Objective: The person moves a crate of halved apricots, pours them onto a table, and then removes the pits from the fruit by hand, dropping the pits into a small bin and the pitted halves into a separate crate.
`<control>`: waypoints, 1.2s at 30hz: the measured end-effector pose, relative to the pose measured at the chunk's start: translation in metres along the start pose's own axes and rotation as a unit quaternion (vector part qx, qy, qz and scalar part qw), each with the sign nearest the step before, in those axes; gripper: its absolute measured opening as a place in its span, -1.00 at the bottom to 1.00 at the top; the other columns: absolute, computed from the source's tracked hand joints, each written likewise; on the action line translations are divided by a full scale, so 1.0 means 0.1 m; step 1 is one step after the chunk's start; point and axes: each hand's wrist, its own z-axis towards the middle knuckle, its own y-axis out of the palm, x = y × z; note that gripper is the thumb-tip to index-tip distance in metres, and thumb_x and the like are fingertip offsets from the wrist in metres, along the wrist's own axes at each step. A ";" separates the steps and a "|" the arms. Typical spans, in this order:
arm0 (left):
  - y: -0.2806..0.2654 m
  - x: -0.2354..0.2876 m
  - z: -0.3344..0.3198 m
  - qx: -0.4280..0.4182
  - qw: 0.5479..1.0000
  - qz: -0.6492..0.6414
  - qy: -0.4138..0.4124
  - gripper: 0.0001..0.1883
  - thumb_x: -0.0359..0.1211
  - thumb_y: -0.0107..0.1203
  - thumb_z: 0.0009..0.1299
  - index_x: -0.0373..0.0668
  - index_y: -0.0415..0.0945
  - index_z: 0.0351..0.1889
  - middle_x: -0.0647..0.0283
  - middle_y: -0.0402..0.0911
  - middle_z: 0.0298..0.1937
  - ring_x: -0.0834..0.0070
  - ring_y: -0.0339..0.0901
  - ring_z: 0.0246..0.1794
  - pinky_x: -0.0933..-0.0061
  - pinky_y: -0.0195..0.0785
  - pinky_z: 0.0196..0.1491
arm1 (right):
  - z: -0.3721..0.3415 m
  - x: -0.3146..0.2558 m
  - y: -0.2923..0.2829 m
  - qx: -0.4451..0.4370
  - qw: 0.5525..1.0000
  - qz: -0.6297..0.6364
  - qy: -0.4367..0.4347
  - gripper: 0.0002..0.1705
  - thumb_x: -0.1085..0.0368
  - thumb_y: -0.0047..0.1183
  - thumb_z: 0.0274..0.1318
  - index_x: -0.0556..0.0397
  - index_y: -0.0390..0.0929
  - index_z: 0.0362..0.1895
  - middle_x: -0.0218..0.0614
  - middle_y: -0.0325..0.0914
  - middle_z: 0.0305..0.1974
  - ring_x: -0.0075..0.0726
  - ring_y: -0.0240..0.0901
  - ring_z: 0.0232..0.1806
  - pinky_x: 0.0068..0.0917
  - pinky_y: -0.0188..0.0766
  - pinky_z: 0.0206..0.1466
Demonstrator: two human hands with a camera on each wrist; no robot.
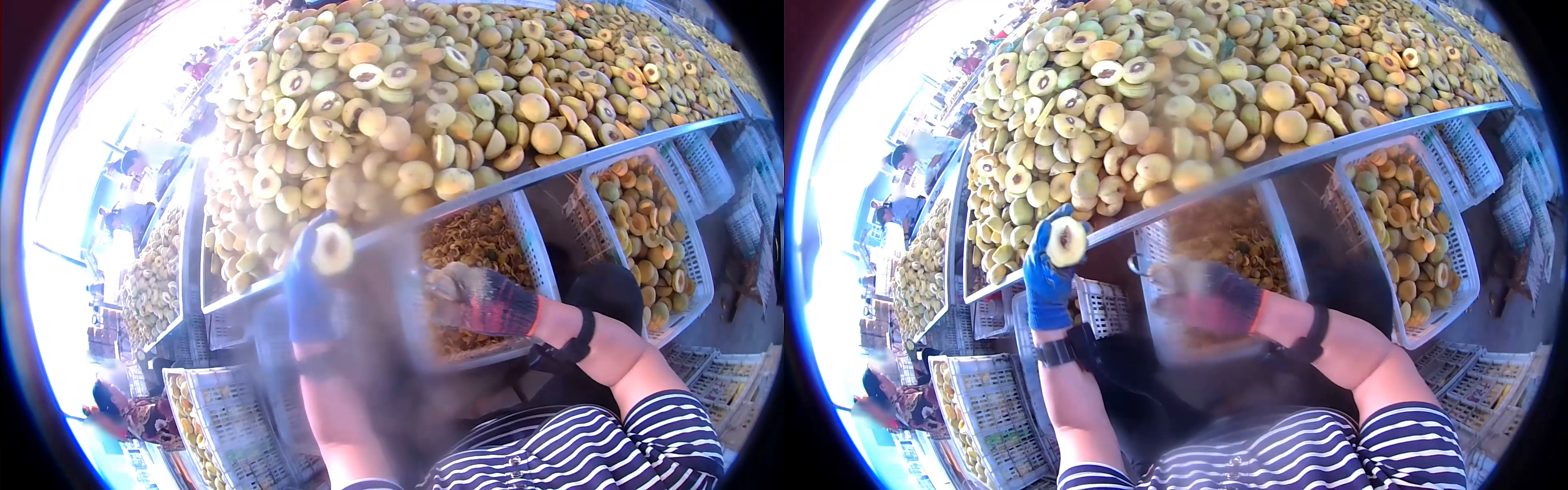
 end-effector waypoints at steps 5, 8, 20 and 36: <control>0.58 0.55 -0.34 -0.019 0.944 -0.306 -0.119 -0.75 -0.32 0.06 0.47 -0.25 0.56 0.00 0.08 0.60 0.12 0.33 0.55 0.09 0.40 0.40 0.14 | -0.02 0.14 0.15 0.073 0.993 -0.092 -0.002 -0.60 0.06 0.18 0.15 0.10 0.45 -0.13 -0.01 0.57 -0.35 0.12 0.56 -0.28 -0.14 0.45 -0.27; 0.71 0.65 -0.36 -0.015 0.966 -0.247 -0.078 -0.81 -0.39 0.18 0.32 -0.19 0.60 -0.12 0.07 0.61 0.11 0.28 0.56 0.11 0.37 0.40 0.16 | -0.05 0.07 0.13 0.110 0.985 -0.129 0.020 -0.60 0.03 0.19 0.15 0.06 0.46 -0.14 -0.05 0.58 -0.39 0.15 0.56 -0.33 -0.08 0.46 -0.30; 0.97 0.33 -0.32 -0.029 0.933 -0.345 -0.101 -0.62 -0.31 -0.12 0.55 -0.38 0.49 0.16 0.23 0.59 0.01 0.55 0.47 0.00 0.53 0.30 0.11 | 0.01 0.36 0.11 0.094 0.977 -0.189 -0.021 -0.66 0.08 0.08 0.25 0.05 0.48 -0.06 -0.08 0.57 -0.31 0.15 0.54 -0.30 -0.09 0.47 -0.26; 1.13 0.72 -0.47 0.021 0.960 -0.260 -0.103 -0.60 -0.24 -0.13 0.60 -0.43 0.52 0.08 0.12 0.64 -0.05 0.41 0.56 0.00 0.39 0.37 0.15 | -0.13 0.51 0.25 -0.036 0.908 0.411 0.071 -0.64 0.19 0.11 0.30 0.07 0.49 0.09 -0.26 0.58 -0.07 -0.47 0.47 -0.03 -0.39 0.43 0.03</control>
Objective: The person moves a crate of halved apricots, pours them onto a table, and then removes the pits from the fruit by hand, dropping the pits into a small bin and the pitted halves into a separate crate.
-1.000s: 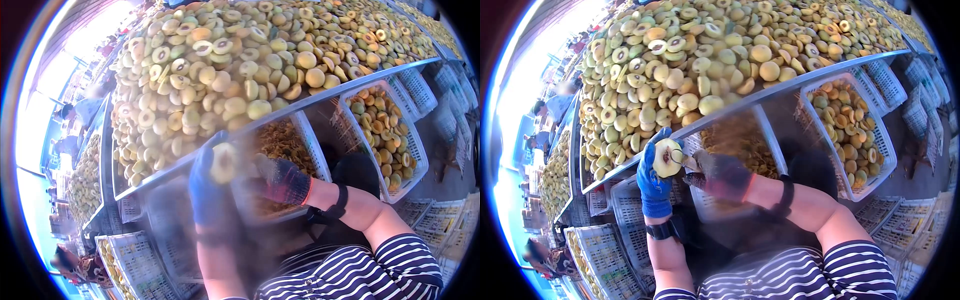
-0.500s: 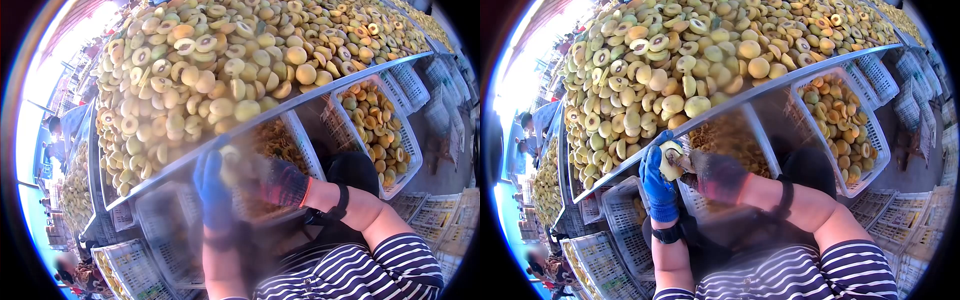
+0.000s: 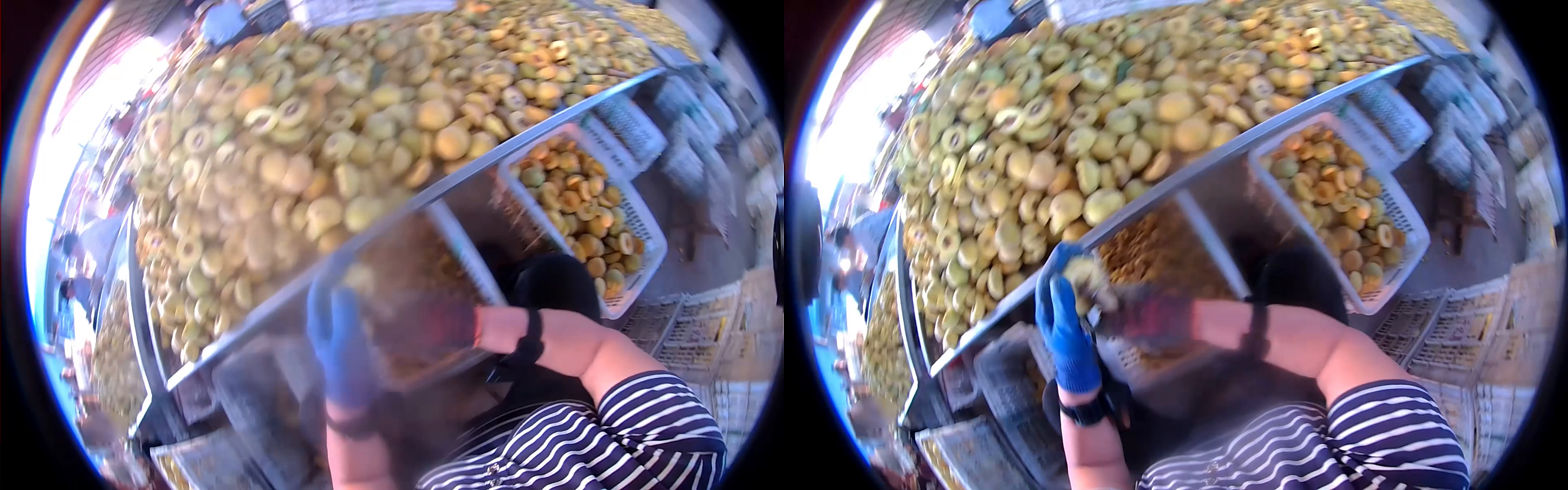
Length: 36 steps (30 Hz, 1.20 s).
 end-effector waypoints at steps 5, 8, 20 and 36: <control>-0.12 -0.28 0.21 -0.041 0.996 -0.051 -0.053 -0.59 -0.17 -0.05 0.57 -0.41 0.55 -0.09 0.09 0.65 -0.21 0.38 0.60 -0.32 0.39 0.50 -0.22 | 0.01 -0.05 0.03 -0.045 0.995 -0.084 0.044 -0.64 0.29 0.13 0.28 0.01 0.50 0.14 -0.34 0.58 -0.05 -0.54 0.43 -0.01 -0.43 0.41 0.06; -0.13 -0.34 0.25 -0.085 0.996 -0.011 0.030 -0.60 -0.16 0.02 0.53 -0.41 0.57 -0.14 0.09 0.66 -0.30 0.37 0.60 -0.40 0.41 0.48 -0.29 | -0.03 -0.13 0.04 -0.030 0.988 -0.050 0.143 -0.63 0.33 0.12 0.27 0.00 0.50 0.15 -0.35 0.57 -0.08 -0.55 0.43 -0.02 -0.45 0.41 0.06; -0.20 -0.24 0.35 -0.175 0.983 0.056 -0.022 -0.61 -0.17 0.06 0.49 -0.41 0.60 -0.19 0.10 0.67 -0.32 0.41 0.61 -0.40 0.44 0.49 -0.31 | -0.15 0.02 0.02 -0.074 0.997 0.021 -0.012 -0.56 0.36 0.11 0.27 0.02 0.42 0.22 -0.43 0.57 -0.09 -0.56 0.43 -0.06 -0.47 0.43 -0.01; -0.07 -0.42 0.24 -0.078 0.983 -0.142 -0.083 -0.58 -0.14 -0.01 0.51 -0.40 0.57 -0.10 0.06 0.67 -0.26 0.32 0.63 -0.36 0.39 0.49 -0.25 | -0.12 0.22 -0.18 -0.073 0.938 -0.336 -0.040 -0.75 0.27 -0.02 0.32 -0.10 0.50 0.05 -0.33 0.56 -0.06 -0.48 0.54 -0.19 -0.43 0.48 -0.08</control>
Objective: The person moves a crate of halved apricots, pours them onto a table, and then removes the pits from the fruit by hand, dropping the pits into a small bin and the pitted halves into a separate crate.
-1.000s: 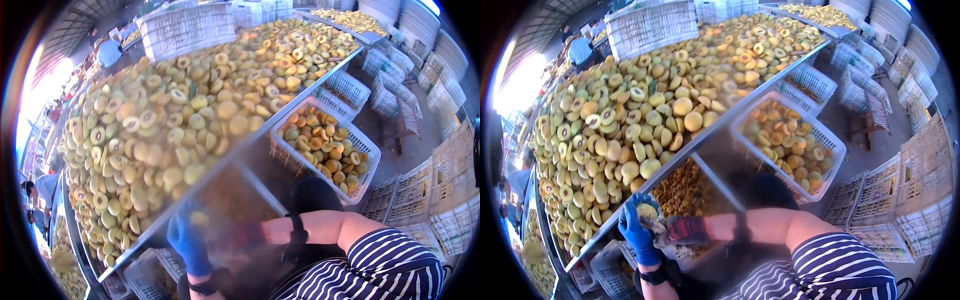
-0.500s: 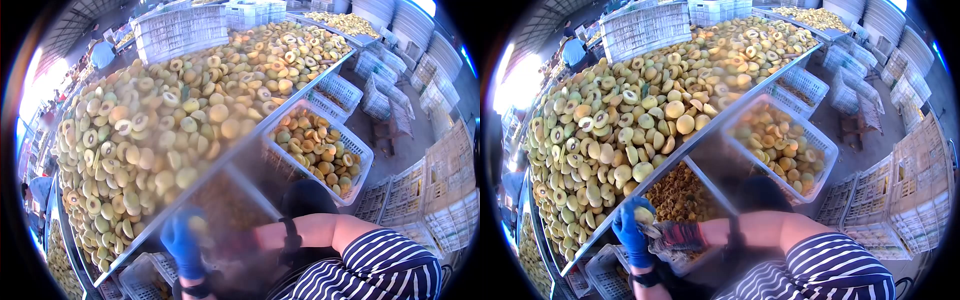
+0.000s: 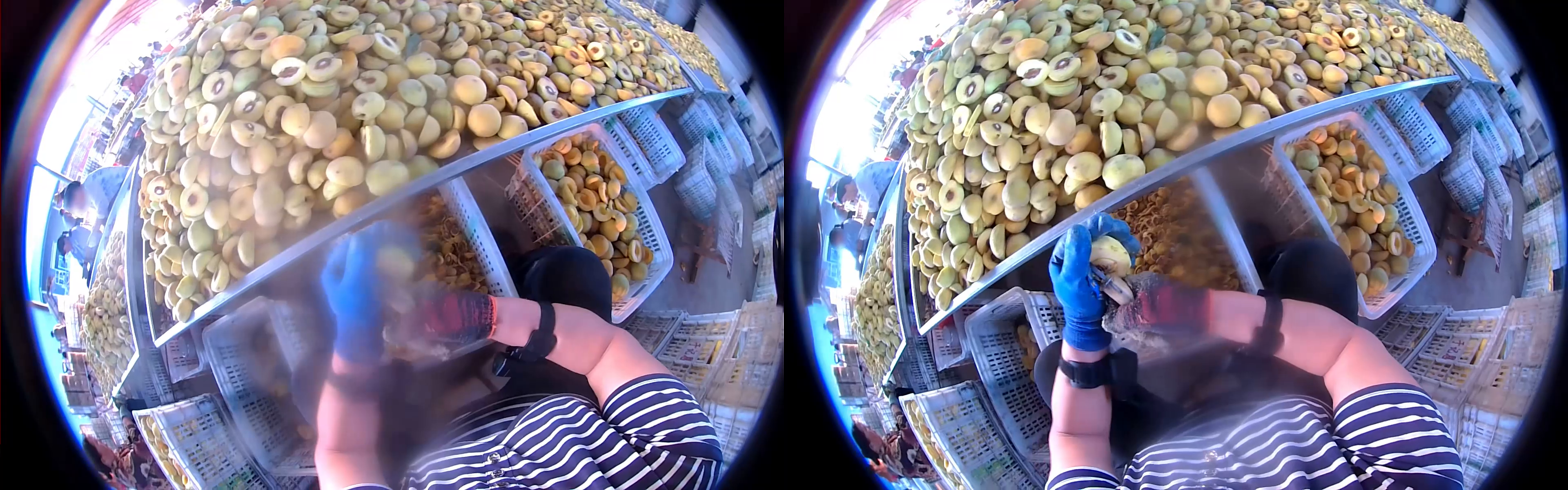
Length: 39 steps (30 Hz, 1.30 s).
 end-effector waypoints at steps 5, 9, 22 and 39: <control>0.00 0.37 0.02 -0.169 0.966 0.158 -0.118 -0.63 -0.19 0.06 0.48 -0.39 0.65 -0.18 0.14 0.69 -0.30 0.43 0.64 -0.28 0.44 0.49 -0.15 | -0.30 0.50 0.32 0.031 0.874 -0.469 -0.119 -0.67 0.21 -0.25 0.35 -0.08 0.55 0.00 -0.15 0.59 -0.22 -0.46 0.53 -0.35 -0.34 0.51 -0.31; -0.03 0.49 0.07 -0.231 0.931 0.241 -0.150 -0.68 -0.25 0.09 0.44 -0.38 0.68 -0.23 0.15 0.73 -0.26 0.45 0.64 -0.21 0.43 0.47 -0.04 | -0.29 0.88 0.44 -0.036 0.706 -0.676 -0.207 -0.61 0.15 -0.30 0.37 0.04 0.53 0.01 -0.10 0.57 -0.20 -0.40 0.52 -0.33 -0.32 0.52 -0.29; -0.19 0.08 0.04 -0.242 0.965 0.007 -0.102 -0.55 -0.14 0.05 0.45 -0.45 0.62 -0.16 -0.02 0.69 -0.25 0.26 0.67 -0.27 0.31 0.54 -0.12 | -0.18 -0.06 -0.04 -0.036 0.933 0.316 0.166 -0.58 0.24 -0.08 0.37 0.17 0.38 0.22 -0.29 0.50 -0.01 -0.38 0.50 -0.07 -0.39 0.48 0.04; -1.46 1.06 -1.06 0.274 0.873 0.391 0.097 -0.59 -0.28 0.05 0.50 -0.34 0.46 0.20 0.10 0.59 0.08 0.46 0.50 0.10 0.43 0.38 0.15 | -0.36 -0.34 -0.43 -0.108 0.926 0.321 0.165 -0.73 0.29 0.25 0.14 0.00 0.48 -0.11 -0.66 0.37 -0.32 -0.67 0.34 -0.31 -0.59 0.33 -0.28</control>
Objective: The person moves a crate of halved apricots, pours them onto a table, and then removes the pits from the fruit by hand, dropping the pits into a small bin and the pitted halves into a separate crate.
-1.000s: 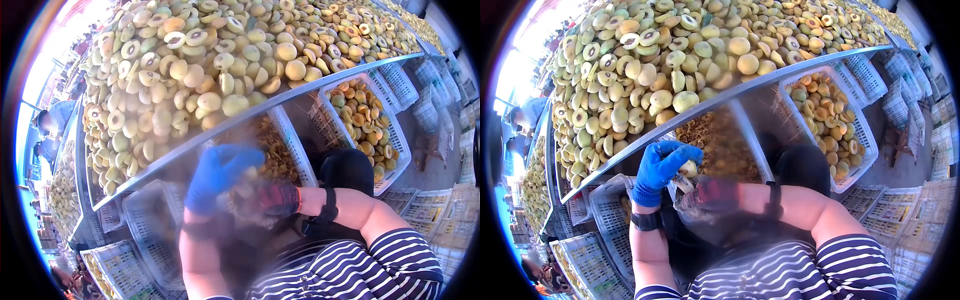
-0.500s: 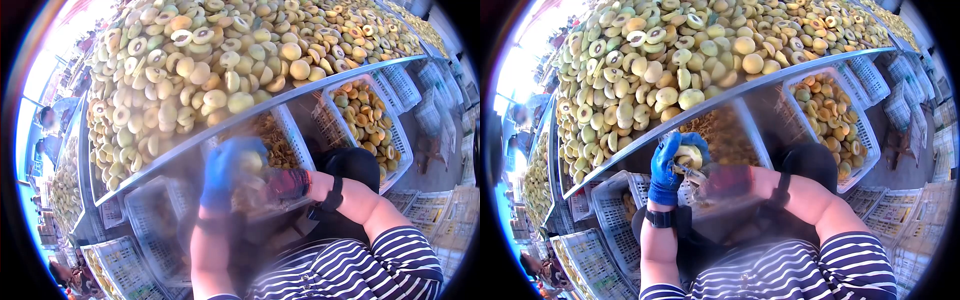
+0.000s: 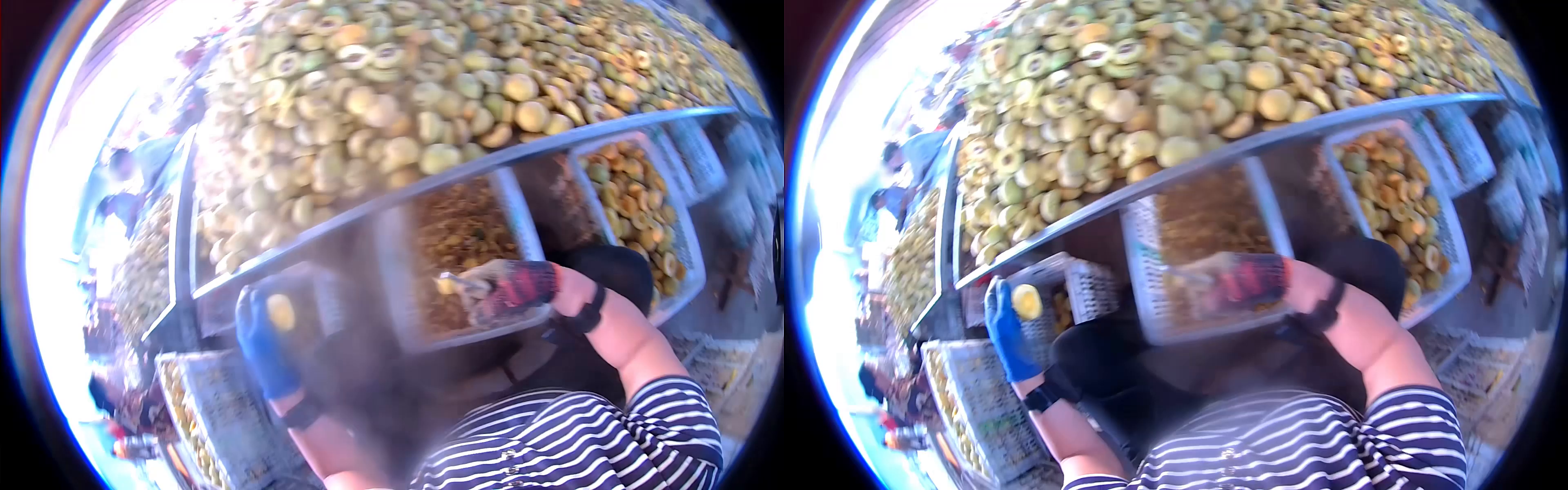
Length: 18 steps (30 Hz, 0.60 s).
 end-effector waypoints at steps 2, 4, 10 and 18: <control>-0.18 0.04 0.04 0.022 0.997 0.080 0.012 -0.57 -0.26 0.07 0.49 -0.36 0.46 0.21 0.11 0.59 0.09 0.46 0.50 0.06 0.42 0.36 0.14 | -0.04 -0.05 0.00 0.027 0.997 -0.019 0.066 -0.57 0.39 0.39 0.00 0.06 0.43 -0.09 -0.47 0.47 -0.20 -0.49 0.54 -0.13 -0.45 0.51 -0.03; -0.15 0.08 0.19 0.044 0.997 0.039 -0.041 -0.54 -0.25 0.09 0.48 -0.38 0.45 0.21 0.12 0.59 0.09 0.46 0.50 0.03 0.42 0.33 0.12 | -0.03 -0.23 0.13 0.074 0.988 -0.085 0.101 -0.62 0.37 0.39 0.01 0.06 0.47 -0.13 -0.48 0.48 -0.24 -0.54 0.50 -0.17 -0.47 0.49 -0.03; 0.32 -0.65 1.21 -0.053 0.925 0.377 0.006 -0.46 -0.07 0.17 0.34 -0.15 0.47 0.20 -0.09 0.49 0.22 0.02 0.40 0.29 0.15 0.37 0.20 | 0.22 -0.32 0.21 0.170 0.962 -0.183 0.109 -0.64 0.32 0.39 0.00 0.02 0.49 -0.15 -0.51 0.50 -0.26 -0.56 0.45 -0.16 -0.48 0.45 -0.02; 0.54 -0.80 1.33 -0.080 0.979 0.156 0.105 -0.55 -0.38 0.27 0.26 -0.20 0.55 0.15 0.13 0.65 0.03 0.34 0.61 -0.01 0.34 0.45 0.06 | 0.65 -0.07 -0.03 0.069 0.972 0.224 -0.016 -0.81 0.31 0.16 0.26 -0.06 0.42 -0.12 -0.39 0.45 -0.34 -0.46 0.46 -0.29 -0.39 0.50 -0.07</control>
